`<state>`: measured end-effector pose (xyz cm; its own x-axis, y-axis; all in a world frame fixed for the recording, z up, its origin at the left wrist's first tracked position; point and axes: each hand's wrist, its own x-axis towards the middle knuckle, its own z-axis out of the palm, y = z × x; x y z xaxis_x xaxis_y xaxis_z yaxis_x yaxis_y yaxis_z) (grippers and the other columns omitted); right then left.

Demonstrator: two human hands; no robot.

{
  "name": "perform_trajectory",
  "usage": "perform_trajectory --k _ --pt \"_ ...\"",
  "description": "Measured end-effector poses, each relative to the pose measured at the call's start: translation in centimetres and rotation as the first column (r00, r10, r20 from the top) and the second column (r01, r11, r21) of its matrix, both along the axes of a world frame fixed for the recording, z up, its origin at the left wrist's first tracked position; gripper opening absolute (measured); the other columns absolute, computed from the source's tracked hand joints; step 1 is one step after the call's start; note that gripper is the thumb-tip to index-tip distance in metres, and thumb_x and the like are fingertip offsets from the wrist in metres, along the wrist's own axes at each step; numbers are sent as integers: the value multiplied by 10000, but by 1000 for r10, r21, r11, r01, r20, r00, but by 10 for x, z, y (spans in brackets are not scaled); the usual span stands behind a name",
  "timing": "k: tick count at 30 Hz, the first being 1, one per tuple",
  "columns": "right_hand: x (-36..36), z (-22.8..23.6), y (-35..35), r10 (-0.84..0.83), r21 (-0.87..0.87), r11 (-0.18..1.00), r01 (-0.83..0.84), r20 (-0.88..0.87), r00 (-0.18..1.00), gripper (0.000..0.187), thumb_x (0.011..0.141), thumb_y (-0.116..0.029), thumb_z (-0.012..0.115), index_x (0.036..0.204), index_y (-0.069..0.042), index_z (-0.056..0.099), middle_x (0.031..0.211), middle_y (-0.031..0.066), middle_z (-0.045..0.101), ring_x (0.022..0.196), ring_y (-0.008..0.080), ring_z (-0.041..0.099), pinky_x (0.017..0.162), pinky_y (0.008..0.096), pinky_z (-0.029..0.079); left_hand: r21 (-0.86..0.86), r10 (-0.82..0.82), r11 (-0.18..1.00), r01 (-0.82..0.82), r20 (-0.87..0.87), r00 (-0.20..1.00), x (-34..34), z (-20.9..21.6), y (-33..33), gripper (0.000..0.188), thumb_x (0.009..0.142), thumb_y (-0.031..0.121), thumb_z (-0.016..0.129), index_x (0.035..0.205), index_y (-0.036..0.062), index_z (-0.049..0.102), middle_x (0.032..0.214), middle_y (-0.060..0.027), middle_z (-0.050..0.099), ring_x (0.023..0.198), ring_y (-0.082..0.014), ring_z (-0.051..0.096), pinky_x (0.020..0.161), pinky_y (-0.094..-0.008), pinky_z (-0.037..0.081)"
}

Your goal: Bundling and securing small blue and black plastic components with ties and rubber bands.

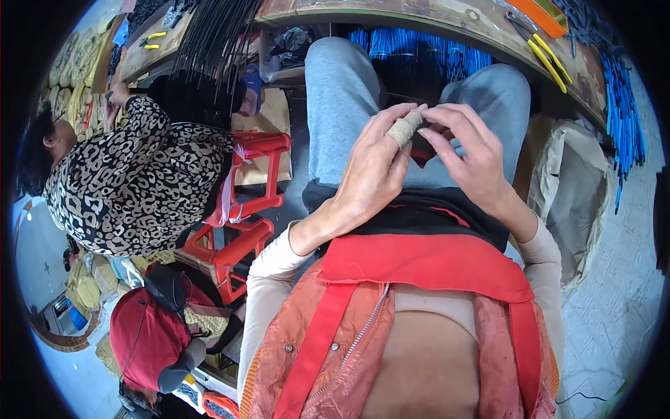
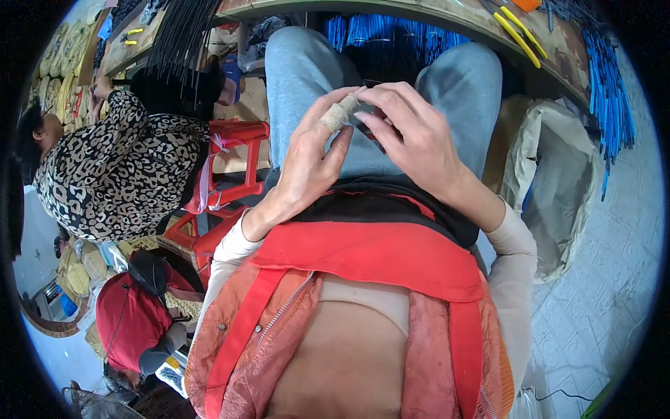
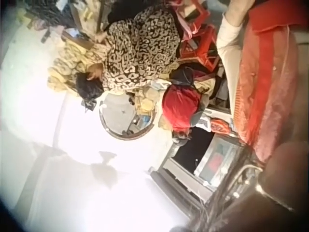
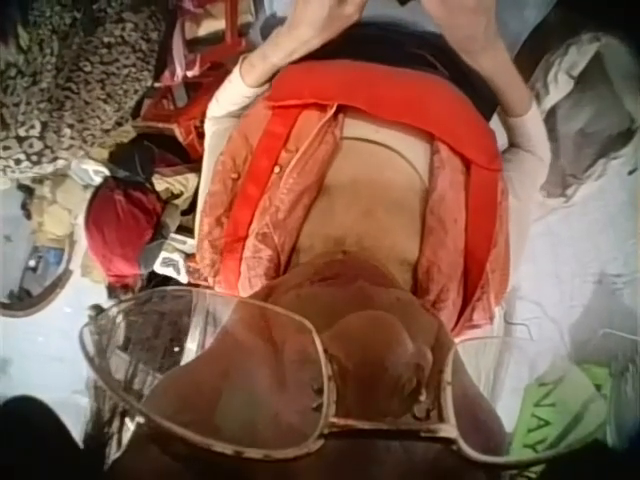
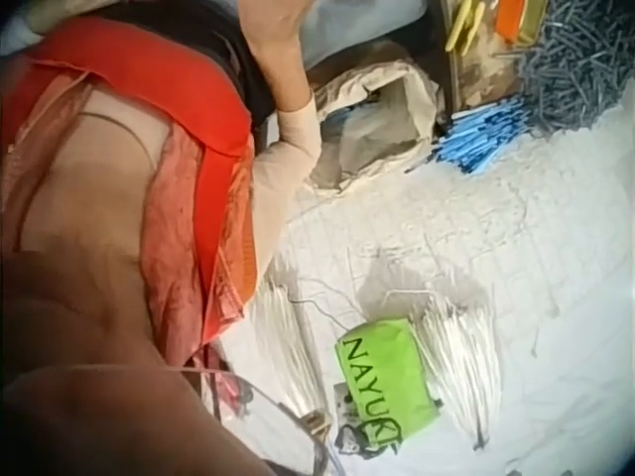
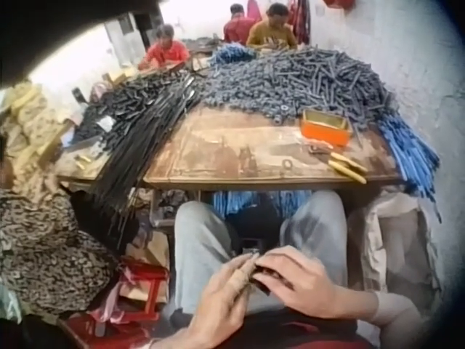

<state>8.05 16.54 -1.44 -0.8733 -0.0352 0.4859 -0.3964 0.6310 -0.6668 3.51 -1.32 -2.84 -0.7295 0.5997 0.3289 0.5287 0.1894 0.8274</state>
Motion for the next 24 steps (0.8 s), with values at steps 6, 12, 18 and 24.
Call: perform_trajectory --k 6,12,18,24 --pt "-3 -1 8 98 179 981 -70 -151 984 309 760 12 730 1062 -10 668 915 113 642 774 261 650 651 322 531 -92 -31 996 21 -107 994 -6 0 -3 349 824 -117 539 1152 -26 612 1215 -170 594 1089 -357 589 922 -391 471" --pt "-8 1 15 184 223 964 -144 -173 968 294 746 20 725 1034 -6 671 880 115 618 706 263 622 599 338 510 -34 -86 995 89 88 992 -5 4 -4 281 834 -122 537 1088 -43 628 1091 -153 631 992 -299 622 873 -353 484" --pt "-12 6 8 94 126 990 -69 -206 974 243 765 66 700 998 14 653 905 128 618 710 255 624 620 322 514 107 -190 981 161 381 905 -5 10 -3 267 857 -100 529 1103 -41 616 1136 -176 606 970 -311 632 838 -347 505" --pt "-7 7 2 -17 -163 987 8 -56 998 200 812 95 669 994 26 625 948 118 626 760 172 642 666 267 528 119 -88 991 68 167 982 -2 10 8 502 842 -112 546 1332 -12 505 1264 -196 540 1114 -341 581 911 -364 487"
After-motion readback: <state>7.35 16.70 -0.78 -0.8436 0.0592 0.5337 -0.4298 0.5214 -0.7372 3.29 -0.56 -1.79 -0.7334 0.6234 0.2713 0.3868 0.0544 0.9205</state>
